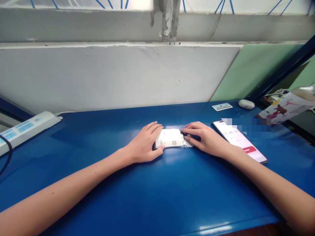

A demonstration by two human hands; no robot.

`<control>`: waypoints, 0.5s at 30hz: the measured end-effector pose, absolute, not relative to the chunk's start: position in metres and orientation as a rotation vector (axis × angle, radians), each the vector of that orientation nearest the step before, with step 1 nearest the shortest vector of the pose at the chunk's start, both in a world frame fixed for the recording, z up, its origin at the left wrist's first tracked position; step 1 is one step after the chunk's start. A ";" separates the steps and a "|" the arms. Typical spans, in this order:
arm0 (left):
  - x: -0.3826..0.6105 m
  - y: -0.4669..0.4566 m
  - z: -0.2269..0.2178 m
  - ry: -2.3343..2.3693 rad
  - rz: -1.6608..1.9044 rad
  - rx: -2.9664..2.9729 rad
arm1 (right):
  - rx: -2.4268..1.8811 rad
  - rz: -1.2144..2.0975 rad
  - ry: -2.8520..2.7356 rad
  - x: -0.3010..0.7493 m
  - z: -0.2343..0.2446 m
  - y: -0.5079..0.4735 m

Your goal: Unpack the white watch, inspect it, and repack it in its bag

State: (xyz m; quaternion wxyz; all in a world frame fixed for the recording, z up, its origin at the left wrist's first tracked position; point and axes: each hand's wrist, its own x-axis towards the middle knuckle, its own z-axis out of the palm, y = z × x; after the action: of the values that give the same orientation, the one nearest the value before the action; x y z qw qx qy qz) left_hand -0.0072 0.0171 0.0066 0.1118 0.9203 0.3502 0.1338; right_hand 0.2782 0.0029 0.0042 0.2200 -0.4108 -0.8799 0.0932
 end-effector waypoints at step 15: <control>-0.006 0.019 0.003 1.030 0.398 2.689 | -1.121 0.313 -2.477 0.273 0.009 -0.003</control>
State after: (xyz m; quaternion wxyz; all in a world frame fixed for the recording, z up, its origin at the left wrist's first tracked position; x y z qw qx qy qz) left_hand -0.0064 0.0188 0.0034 0.1172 0.9186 0.3521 0.1361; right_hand 0.2727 -0.0027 0.0087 0.2011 -0.4012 -0.8866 0.1119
